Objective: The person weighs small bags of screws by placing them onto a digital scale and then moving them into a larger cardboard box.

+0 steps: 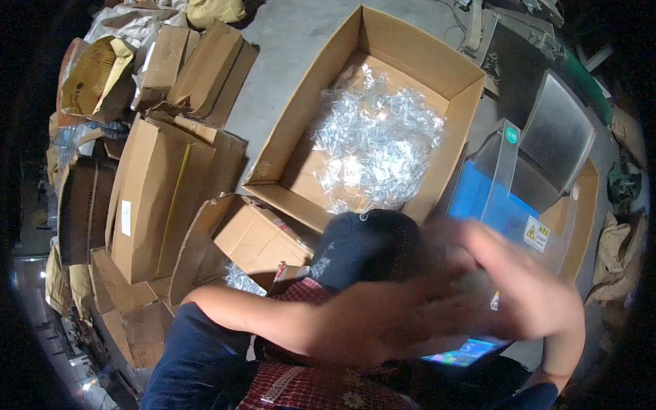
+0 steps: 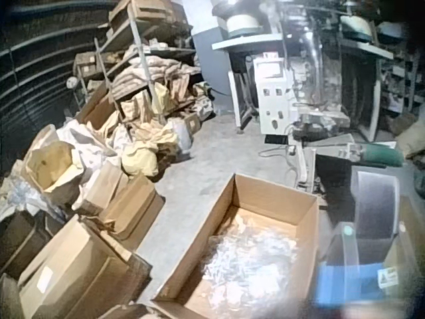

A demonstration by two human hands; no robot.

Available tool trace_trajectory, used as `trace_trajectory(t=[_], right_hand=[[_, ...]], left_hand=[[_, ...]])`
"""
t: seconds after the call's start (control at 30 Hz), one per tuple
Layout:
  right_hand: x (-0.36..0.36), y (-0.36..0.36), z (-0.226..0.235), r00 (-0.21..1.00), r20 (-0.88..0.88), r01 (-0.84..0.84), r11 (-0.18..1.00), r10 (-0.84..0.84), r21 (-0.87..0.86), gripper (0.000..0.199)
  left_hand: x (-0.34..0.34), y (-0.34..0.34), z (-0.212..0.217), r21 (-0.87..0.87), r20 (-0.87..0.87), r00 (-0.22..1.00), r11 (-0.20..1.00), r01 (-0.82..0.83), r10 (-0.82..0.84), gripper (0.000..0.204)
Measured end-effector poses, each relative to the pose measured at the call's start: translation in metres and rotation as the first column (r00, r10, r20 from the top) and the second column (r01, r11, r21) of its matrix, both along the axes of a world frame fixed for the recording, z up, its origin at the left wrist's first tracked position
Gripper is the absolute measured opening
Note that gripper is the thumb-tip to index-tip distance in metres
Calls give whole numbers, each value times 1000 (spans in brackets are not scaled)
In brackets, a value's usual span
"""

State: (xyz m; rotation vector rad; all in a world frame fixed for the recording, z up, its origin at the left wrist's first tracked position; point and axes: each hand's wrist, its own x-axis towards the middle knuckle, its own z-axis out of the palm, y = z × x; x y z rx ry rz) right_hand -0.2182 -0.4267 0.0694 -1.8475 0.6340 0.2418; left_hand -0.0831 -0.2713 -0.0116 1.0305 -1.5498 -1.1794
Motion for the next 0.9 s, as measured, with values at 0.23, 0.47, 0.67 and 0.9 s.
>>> trace_trajectory(t=[0.23, 0.47, 0.67, 0.9], right_hand=[[-57, 7, -23, 782, 57, 618, 785, -620, 56, 60], [-164, -52, -79, 742, 285, 670, 663, -607, -333, 60], [-164, -49, -120, 691, 411, 721, 607, -595, -333, 66], [-165, -40, -124, 596, 489, 798, 536, -637, -276, 67]], left_hand=[[52, -48, -23, 278, -116, 993, 961, -2, 35, 34], [230, -111, -228, 331, 386, 858, 817, -473, 340, 24], [193, -152, -308, 34, 834, 528, 941, -337, 159, 49], [143, -208, -296, -374, 842, 377, 921, -106, 385, 54]])
